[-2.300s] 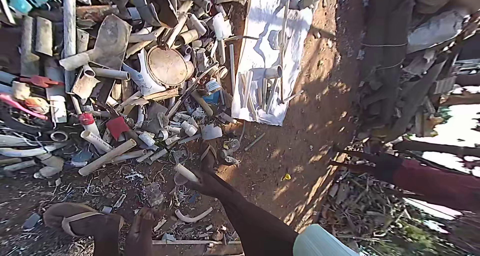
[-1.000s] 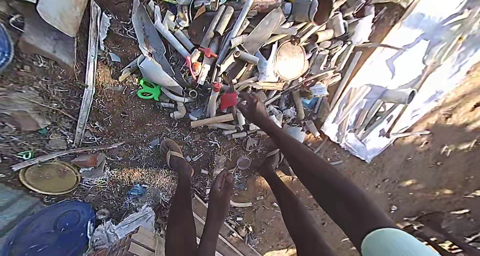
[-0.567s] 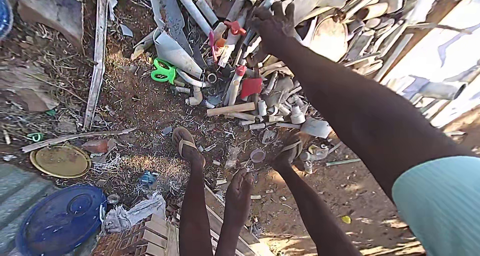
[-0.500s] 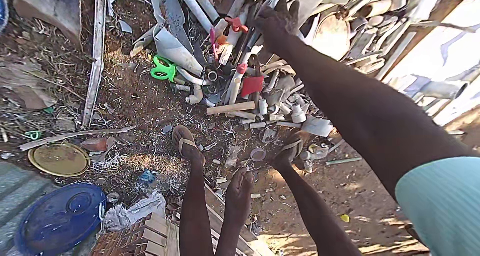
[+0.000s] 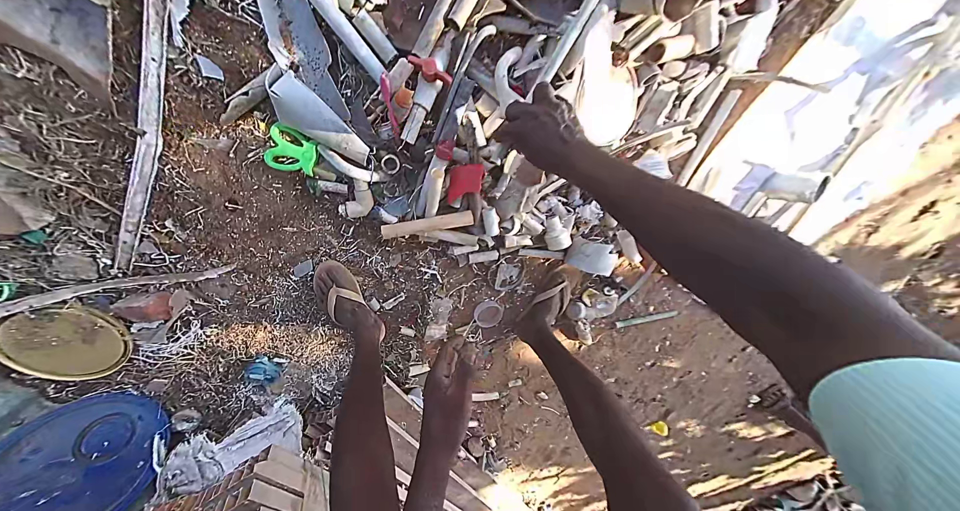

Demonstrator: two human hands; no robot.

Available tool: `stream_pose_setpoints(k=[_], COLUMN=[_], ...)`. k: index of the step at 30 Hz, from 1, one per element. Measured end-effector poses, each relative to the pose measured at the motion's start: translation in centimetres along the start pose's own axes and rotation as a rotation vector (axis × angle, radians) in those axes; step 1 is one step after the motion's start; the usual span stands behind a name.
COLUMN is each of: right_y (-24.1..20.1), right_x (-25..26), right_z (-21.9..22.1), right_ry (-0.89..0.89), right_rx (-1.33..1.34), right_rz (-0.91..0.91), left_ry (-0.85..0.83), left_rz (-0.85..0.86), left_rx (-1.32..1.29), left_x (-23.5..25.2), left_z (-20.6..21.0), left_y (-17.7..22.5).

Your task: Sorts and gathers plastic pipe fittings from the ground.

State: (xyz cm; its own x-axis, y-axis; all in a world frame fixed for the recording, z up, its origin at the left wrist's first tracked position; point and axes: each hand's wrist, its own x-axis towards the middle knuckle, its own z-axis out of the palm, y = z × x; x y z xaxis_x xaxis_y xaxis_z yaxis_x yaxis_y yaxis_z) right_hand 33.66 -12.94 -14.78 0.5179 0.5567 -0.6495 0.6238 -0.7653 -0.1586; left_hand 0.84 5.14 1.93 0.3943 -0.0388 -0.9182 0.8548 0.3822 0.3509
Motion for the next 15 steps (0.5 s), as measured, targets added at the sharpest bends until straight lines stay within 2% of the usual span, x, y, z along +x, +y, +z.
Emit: stream_pose_setpoints(k=[4, 9, 11, 13, 15], right_y=[-0.9, -0.8, 0.0, 1.5, 7.2], right_x=[-5.7, -14.9, -19.5, -24.4, -29.2], right_z=[-1.0, -0.7, 0.2, 0.6, 0.6], right_ry=[0.167, 0.281, 0.271, 0.233, 0.224], right_rx=[0.11, 0.181, 0.185, 0.193, 0.145], right_rz=[-0.062, -0.104, -0.014, 0.176, 0.221], left_ry=[0.016, 0.023, 0.025, 0.01, 0.009], left_rz=[0.04, 0.049, 0.061, 0.051, 0.048], left_rx=[0.048, 0.126, 0.163, 0.182, 0.196], left_x=[0.1, 0.5, 0.5, 0.5, 0.6], left_z=[1.0, 1.9, 2.4, 3.1, 3.7], left_y=[-0.3, -0.8, -1.3, -1.7, -1.8])
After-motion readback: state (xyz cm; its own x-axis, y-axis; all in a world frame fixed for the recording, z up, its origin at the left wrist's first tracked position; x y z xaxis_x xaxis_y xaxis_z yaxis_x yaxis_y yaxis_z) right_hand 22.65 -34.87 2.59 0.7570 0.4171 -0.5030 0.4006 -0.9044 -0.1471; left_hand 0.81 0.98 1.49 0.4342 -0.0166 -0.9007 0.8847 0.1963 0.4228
